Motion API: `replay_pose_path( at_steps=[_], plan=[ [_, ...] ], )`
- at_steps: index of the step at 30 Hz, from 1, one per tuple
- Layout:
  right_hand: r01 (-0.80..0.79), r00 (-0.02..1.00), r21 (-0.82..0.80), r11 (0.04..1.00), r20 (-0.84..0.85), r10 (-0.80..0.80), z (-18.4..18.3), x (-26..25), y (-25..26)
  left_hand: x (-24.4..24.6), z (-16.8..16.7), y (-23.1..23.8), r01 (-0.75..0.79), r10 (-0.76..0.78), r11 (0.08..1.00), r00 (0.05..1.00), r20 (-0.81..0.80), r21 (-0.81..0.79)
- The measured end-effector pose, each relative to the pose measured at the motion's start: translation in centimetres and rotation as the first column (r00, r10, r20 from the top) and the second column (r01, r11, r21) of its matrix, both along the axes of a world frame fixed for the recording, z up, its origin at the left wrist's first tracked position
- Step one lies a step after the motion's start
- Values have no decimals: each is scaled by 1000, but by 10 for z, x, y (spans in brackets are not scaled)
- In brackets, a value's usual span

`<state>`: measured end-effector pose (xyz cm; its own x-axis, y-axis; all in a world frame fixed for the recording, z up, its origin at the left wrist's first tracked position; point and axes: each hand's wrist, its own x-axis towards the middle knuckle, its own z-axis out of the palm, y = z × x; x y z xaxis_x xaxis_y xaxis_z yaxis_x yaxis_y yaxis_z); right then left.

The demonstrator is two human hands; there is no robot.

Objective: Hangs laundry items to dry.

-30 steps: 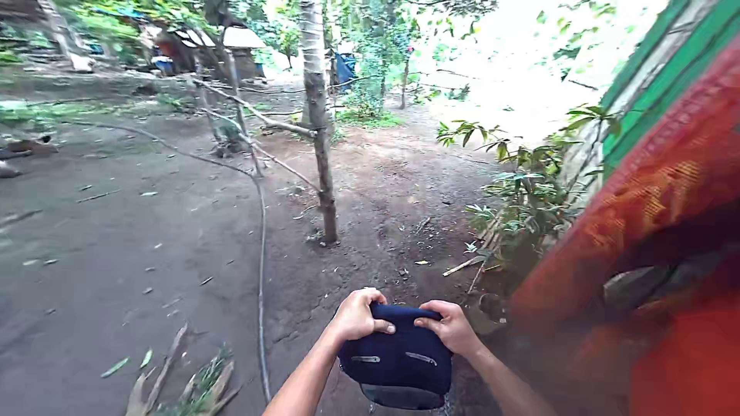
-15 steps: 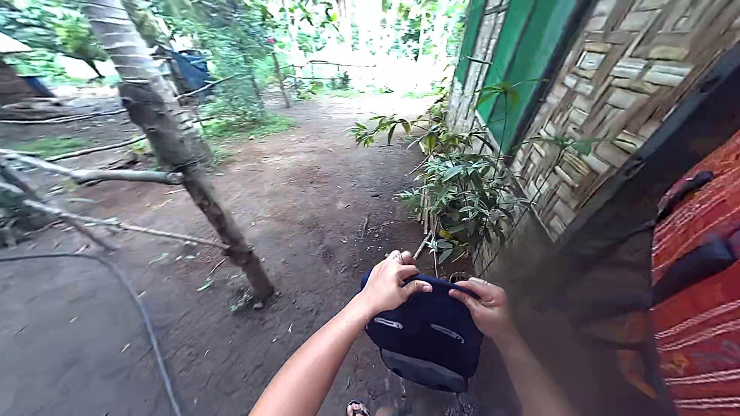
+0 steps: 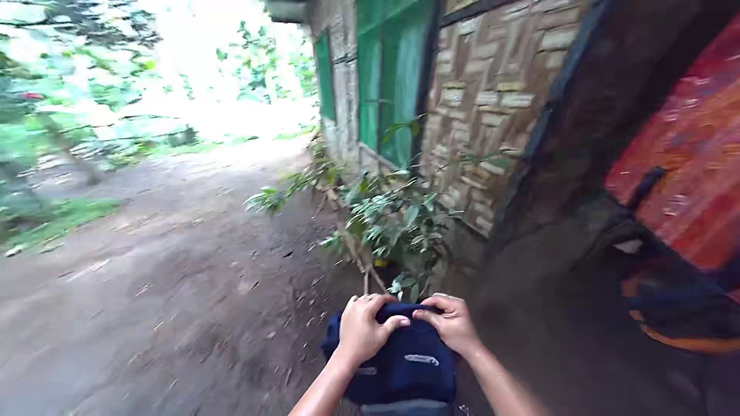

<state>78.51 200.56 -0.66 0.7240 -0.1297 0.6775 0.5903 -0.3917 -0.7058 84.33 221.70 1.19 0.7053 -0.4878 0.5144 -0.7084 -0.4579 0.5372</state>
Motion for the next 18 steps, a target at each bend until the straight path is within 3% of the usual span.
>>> replay_pose_path(
  at_steps=[4, 8, 10, 14, 18],
  plan=[
    [153, 985, 38, 987, 74, -156, -3, -6, 12, 35, -10, -10, 187, -136, 971, 945, 299, -148],
    [287, 953, 41, 957, 85, -290, 20, -22, 18, 52, 14, -32, 363, -249, 914, 853, 459, -180],
    [352, 931, 61, 934, 84, -356, 36, -31, 14, 54, 36, -45, 442, -353, 888, 833, 425, -129],
    [527, 840, 31, 849, 130, -526, 71, -56, 0, 45, 97, -74, 545, -555, 832, 811, 184, 102],
    [666, 729, 6, 746, 202, -654, 112, -88, -19, 29, 159, -119, 631, -659, 718, 752, -3, 294]
  ],
)
